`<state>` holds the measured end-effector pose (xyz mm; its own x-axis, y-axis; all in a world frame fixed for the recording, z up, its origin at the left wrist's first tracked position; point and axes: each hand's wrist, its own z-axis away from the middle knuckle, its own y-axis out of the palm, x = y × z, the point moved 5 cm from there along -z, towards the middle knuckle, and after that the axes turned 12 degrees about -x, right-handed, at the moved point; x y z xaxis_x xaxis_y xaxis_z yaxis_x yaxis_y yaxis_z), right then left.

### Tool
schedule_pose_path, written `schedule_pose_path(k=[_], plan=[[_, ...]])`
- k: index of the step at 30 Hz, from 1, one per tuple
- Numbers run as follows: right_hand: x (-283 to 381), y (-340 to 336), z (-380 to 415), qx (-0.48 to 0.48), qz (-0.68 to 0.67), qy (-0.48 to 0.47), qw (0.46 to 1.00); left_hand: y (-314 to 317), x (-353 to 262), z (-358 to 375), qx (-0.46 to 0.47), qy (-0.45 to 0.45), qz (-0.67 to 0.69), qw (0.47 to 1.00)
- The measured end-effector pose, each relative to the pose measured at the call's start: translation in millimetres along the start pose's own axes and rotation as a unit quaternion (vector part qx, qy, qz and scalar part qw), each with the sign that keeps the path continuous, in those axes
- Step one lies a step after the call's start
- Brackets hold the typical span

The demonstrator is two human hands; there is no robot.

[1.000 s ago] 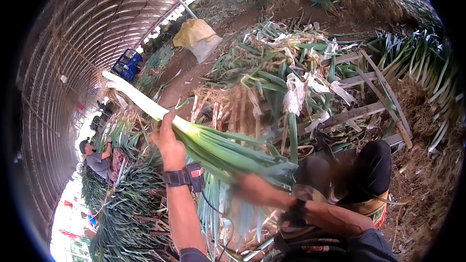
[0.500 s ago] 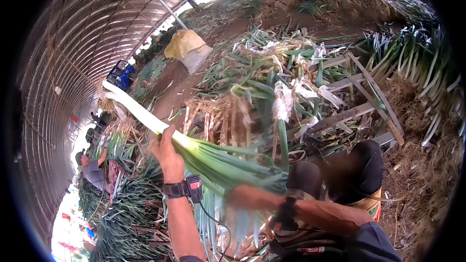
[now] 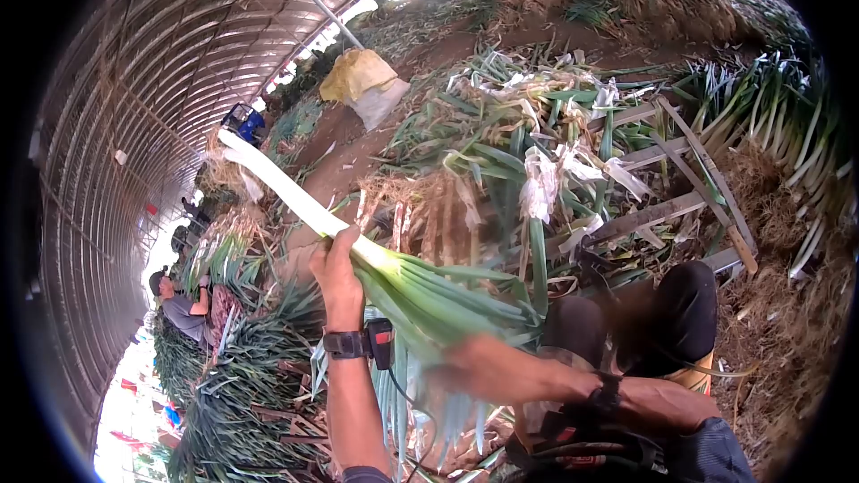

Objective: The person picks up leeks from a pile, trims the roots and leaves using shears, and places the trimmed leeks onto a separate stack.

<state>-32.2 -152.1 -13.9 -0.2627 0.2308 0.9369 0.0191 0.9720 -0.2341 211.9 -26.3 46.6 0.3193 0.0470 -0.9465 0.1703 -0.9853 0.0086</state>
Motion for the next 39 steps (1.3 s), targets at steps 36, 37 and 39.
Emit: schedule_pose_path(k=[36,37,39], plan=[[36,-158,2,-0.227,0.452,-0.291,0.812,7,-178,-17,-0.102,0.527,-0.383,0.752],[52,-158,6,-0.228,0.459,-0.335,0.790,21,-154,-3,-0.091,0.583,-0.398,0.703],[73,-156,10,-0.245,0.502,-0.376,0.740,52,-131,46,0.003,0.581,-0.426,0.694]])
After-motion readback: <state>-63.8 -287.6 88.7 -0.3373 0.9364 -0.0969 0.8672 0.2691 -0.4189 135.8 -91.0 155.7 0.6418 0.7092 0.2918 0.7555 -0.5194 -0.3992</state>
